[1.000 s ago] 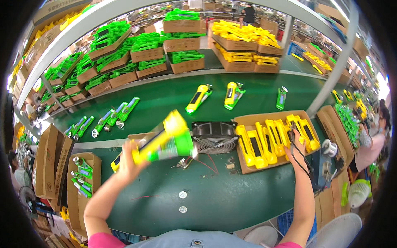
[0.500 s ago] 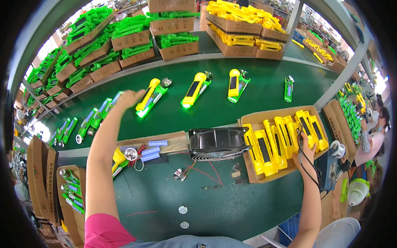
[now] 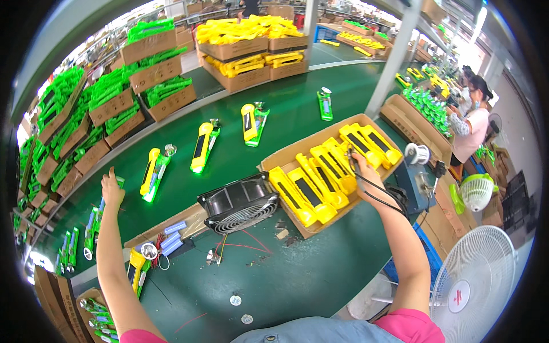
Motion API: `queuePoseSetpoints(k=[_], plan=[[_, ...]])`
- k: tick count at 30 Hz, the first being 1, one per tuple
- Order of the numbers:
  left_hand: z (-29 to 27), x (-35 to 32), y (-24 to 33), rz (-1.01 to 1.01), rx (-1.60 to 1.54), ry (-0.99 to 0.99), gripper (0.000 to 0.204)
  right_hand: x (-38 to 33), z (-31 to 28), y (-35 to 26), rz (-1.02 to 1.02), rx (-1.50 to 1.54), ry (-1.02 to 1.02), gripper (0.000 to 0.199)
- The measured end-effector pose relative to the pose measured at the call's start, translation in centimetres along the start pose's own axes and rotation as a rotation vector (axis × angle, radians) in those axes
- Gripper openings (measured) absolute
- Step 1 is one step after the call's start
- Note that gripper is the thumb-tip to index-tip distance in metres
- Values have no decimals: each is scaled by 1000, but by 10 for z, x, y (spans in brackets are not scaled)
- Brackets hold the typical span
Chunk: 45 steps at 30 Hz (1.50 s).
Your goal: The person solders internal wires and circuit boards into handheld solar flashlight housings. This is done using a soldering iron to connect the components.
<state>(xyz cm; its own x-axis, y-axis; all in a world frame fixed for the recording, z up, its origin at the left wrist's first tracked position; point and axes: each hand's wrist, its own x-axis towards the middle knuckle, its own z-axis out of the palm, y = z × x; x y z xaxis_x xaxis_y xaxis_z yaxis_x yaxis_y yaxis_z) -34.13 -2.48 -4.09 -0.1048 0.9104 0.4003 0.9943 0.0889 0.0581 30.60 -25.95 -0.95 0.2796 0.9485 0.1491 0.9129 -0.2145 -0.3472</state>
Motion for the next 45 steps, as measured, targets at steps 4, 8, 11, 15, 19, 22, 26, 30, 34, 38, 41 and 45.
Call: queuePoseSetpoints(k=[4,8,11,15,19,22,26,30,34,38,41,45], plan=[[-124,-28,17,73,-22,-30,68,-15,-9,0,-2,195,18,70],[-229,-75,-5,291,-231,97,41,-22,-5,19,164,134,189,45],[-285,-145,18,38,-551,-67,32,-46,-22,0,275,392,256,36],[-257,-272,69,-40,-753,-82,29,-109,-24,-27,-165,281,449,43],[-196,-392,132,-465,-1243,-364,28,-181,7,-66,-326,747,369,44],[-160,-439,144,-425,-1020,-318,29,-212,28,-96,-428,679,309,32],[-206,-422,181,69,-355,398,34,-236,83,-74,-394,582,53,28],[-221,-416,204,612,-540,25,27,-245,68,-89,-546,614,157,39],[-192,-410,242,649,-468,-251,21,-255,72,-84,-547,526,169,43],[-177,-407,242,651,-623,-449,18,-254,70,-91,-519,472,172,42],[-174,-407,236,467,-944,-608,17,-255,71,-94,-413,762,77,41],[-171,-409,251,554,-741,-340,18,-251,74,-94,-444,753,68,40]])
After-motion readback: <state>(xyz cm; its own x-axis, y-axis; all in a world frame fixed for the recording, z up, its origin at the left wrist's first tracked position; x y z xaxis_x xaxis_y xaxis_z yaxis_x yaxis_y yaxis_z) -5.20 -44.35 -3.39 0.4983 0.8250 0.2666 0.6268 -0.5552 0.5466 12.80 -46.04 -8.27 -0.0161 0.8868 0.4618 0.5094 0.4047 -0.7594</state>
